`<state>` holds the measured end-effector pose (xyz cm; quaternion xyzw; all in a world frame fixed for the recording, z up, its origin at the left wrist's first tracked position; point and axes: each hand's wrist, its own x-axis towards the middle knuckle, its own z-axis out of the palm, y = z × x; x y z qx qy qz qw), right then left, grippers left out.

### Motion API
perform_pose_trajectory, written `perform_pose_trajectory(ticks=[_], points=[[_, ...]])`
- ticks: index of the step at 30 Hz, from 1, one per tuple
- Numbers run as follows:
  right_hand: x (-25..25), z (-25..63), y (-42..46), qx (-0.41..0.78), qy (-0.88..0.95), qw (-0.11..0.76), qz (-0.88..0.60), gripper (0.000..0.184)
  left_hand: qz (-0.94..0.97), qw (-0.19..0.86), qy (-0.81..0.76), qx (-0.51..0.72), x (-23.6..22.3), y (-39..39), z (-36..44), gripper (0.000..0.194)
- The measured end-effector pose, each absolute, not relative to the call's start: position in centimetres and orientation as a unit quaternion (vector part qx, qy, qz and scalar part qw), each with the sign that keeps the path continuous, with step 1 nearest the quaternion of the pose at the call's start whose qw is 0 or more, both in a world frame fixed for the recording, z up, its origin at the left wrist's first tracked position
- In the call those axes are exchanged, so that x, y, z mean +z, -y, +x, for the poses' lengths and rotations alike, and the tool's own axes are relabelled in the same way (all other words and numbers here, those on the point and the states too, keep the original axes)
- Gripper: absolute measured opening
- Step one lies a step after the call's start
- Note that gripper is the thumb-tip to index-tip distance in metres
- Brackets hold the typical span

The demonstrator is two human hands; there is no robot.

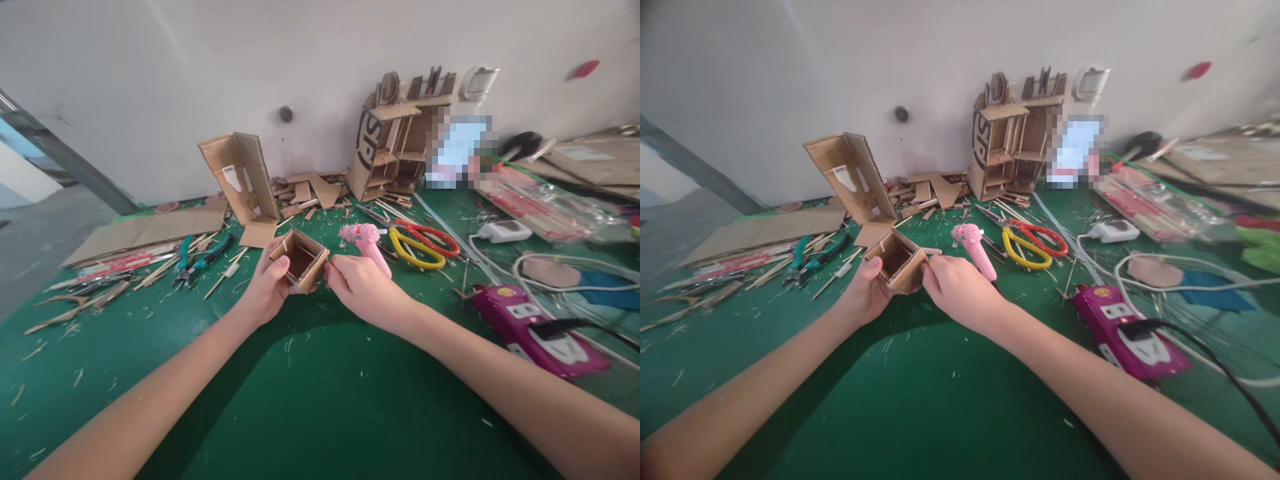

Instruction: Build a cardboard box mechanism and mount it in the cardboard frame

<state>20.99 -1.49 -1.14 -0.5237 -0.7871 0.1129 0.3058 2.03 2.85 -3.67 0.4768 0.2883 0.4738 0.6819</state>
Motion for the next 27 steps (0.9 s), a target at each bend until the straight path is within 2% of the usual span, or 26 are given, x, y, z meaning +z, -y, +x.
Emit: perform_pose_trajectory(ticks=[15,22,27], points=[[-1.08,21.29,1.31,0.107,0.804,0.291,-0.507,0.031,0.474,0.676,-0.303,0.477,-3.36,-2.88,2.14,0.068],[-1.54,20.96,1.39,0.077,0.794,0.287,-0.530,0.033,0.493,0.662,-0.292,0.483,-3.31,-2.77,2.25,0.054],[-1.52,21.12,1.24,0.075,0.803,0.281,-0.521,0.033,0.491,0.657,-0.296,0.489,-3.06,-2.55,2.41,0.052]])
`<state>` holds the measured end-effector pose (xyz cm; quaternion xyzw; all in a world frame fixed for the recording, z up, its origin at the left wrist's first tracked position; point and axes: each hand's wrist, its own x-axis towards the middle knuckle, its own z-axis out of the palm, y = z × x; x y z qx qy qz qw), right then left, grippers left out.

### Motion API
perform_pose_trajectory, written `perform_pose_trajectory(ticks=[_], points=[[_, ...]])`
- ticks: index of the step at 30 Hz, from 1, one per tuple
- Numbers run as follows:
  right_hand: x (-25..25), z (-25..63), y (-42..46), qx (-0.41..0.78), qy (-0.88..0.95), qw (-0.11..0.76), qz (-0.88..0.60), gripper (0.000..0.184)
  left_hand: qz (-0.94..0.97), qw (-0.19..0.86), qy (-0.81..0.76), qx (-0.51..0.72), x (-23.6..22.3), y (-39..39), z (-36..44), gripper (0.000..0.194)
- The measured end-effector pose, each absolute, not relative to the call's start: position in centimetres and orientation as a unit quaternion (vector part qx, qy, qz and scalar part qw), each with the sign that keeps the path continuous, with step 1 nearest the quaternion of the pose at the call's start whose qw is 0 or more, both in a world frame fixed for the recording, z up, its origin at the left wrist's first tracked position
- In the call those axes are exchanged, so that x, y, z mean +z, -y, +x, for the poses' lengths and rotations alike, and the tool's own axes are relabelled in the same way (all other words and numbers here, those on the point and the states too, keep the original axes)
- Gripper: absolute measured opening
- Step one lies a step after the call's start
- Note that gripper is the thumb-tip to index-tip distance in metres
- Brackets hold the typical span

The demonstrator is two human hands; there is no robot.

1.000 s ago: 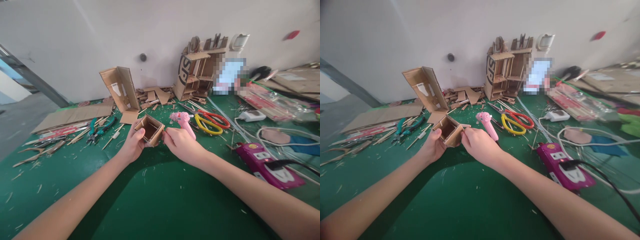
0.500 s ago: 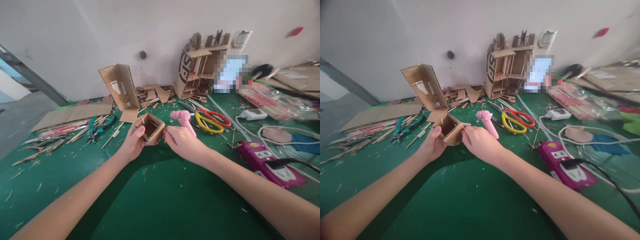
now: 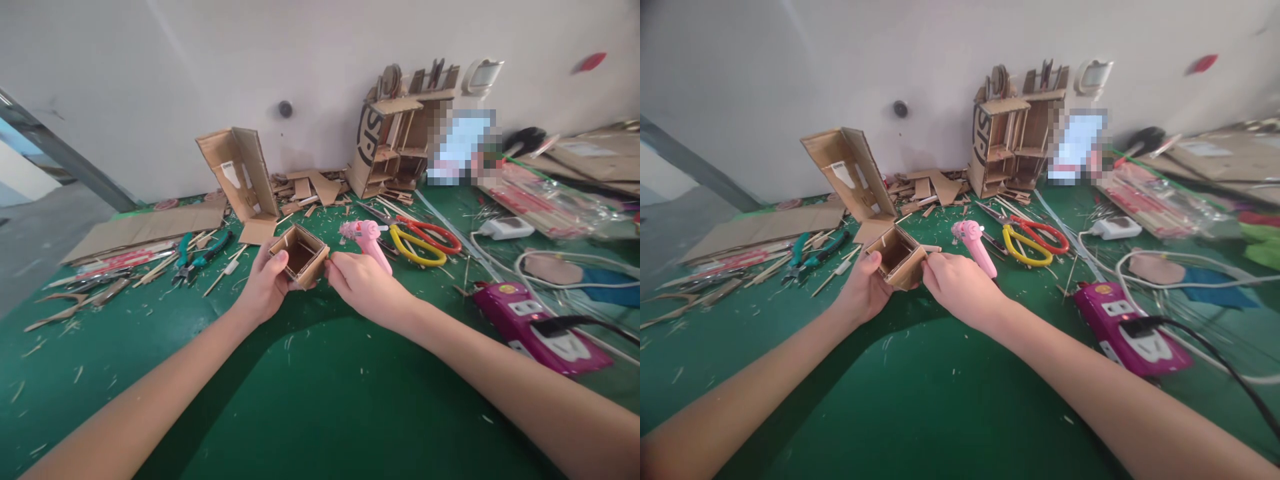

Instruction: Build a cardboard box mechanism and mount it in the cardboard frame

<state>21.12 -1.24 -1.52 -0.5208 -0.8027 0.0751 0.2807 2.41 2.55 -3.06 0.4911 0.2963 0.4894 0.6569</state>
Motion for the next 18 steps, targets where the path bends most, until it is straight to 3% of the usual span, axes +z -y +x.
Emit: perform_pose_trajectory(ticks=[18], points=[[-0.86,20.99,1.25,0.096,0.806,0.200,-0.549,0.036,0.491,0.618,-0.331,0.517,-3.28,-2.00,2.90,0.045]])
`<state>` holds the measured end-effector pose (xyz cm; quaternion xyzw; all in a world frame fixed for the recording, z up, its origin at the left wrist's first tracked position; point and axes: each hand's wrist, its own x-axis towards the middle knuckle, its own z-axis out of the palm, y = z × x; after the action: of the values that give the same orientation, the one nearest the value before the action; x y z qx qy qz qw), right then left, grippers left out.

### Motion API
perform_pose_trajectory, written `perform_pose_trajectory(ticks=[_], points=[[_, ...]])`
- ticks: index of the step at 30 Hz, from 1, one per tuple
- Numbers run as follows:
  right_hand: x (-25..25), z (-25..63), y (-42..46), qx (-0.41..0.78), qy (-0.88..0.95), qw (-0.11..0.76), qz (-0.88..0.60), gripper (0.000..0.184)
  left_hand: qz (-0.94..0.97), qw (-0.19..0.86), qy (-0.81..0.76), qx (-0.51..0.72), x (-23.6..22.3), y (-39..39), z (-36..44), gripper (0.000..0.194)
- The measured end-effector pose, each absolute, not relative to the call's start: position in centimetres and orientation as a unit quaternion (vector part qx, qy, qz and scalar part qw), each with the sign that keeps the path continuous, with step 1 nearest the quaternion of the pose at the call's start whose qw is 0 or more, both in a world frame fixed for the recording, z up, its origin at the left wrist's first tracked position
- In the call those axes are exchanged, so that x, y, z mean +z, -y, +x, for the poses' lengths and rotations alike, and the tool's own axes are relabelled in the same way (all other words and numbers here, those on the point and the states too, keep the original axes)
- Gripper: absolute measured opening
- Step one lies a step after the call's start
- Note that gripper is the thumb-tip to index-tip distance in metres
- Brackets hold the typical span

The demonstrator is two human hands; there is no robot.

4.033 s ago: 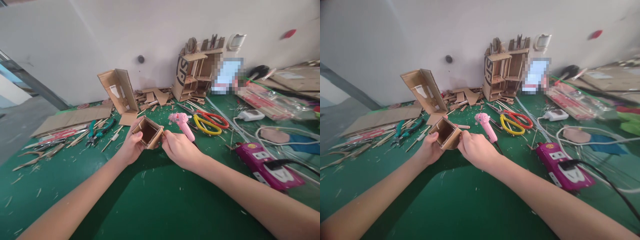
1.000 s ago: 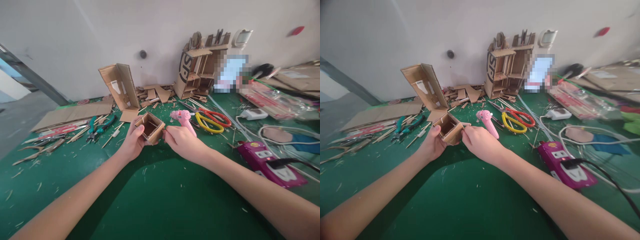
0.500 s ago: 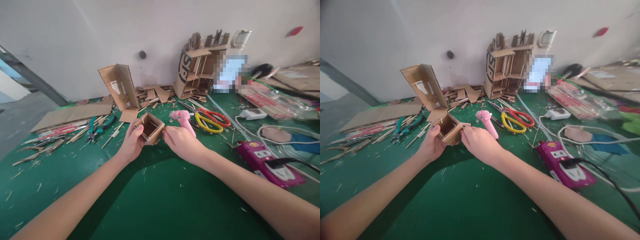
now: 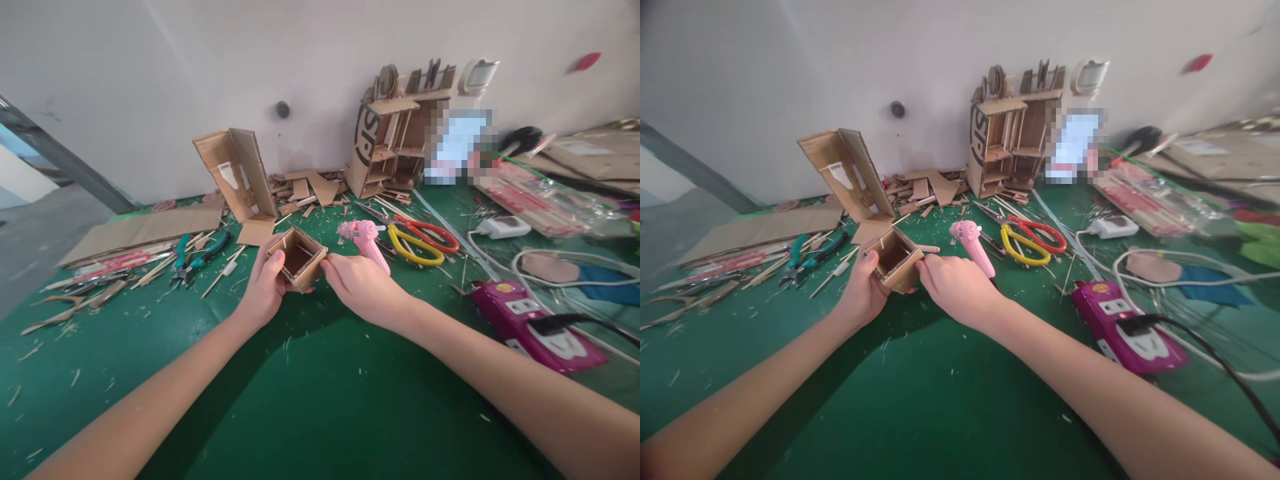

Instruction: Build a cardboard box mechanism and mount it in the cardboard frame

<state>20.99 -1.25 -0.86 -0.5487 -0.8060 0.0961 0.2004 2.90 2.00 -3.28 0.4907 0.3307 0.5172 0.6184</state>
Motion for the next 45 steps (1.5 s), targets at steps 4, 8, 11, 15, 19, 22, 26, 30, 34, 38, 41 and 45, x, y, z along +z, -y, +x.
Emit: perform_pose_trajectory(ticks=[4,8,11,15,19,22,26,30,34,38,41,45], points=[[-0.8,20.6,1.7,0.071,0.798,0.194,-0.566,0.044,0.502,0.627,-0.322,0.501,-3.5,-1.9,2.8,0.043],[-1.1,20.2,1.9,0.036,0.788,0.207,-0.578,0.050,0.501,0.637,-0.315,0.494,-3.4,-1.7,2.8,0.041],[-1.2,20.0,1.9,0.043,0.778,0.221,-0.587,0.051,0.498,0.642,-0.311,0.492,-3.2,-1.6,3.0,0.039],[-1.0,20.6,1.7,0.139,0.769,0.277,-0.559,0.048,0.484,0.645,-0.318,0.499,-2.9,-1.8,3.2,0.040],[-1.2,21.6,1.4,0.377,0.734,0.357,-0.438,0.037,0.451,0.667,-0.331,0.492,-2.3,-2.1,3.2,0.046],[-1.7,21.7,1.2,0.506,0.652,0.407,-0.391,0.031,0.443,0.679,-0.328,0.485,-2.0,-2.4,3.0,0.048],[-1.9,21.4,1.0,0.616,0.555,0.440,-0.345,0.054,0.449,0.687,-0.318,0.475,-2.1,-2.4,2.8,0.052],[-2.0,21.3,1.0,0.643,0.544,0.417,-0.340,0.064,0.444,0.681,-0.331,0.479,-2.4,-2.2,2.6,0.052],[-2.6,21.4,0.9,0.639,0.549,0.422,-0.334,0.066,0.446,0.676,-0.331,0.484,-2.5,-2.1,2.5,0.048],[-3.0,21.4,0.9,0.638,0.546,0.434,-0.327,0.065,0.449,0.677,-0.331,0.481,-2.4,-2.0,2.5,0.047],[-2.9,21.3,1.0,0.640,0.538,0.440,-0.329,0.063,0.443,0.672,-0.336,0.489,-2.3,-2.0,2.6,0.043],[-2.9,21.0,1.1,0.633,0.529,0.448,-0.344,0.058,0.446,0.670,-0.332,0.491,-2.1,-1.8,2.8,0.041]])
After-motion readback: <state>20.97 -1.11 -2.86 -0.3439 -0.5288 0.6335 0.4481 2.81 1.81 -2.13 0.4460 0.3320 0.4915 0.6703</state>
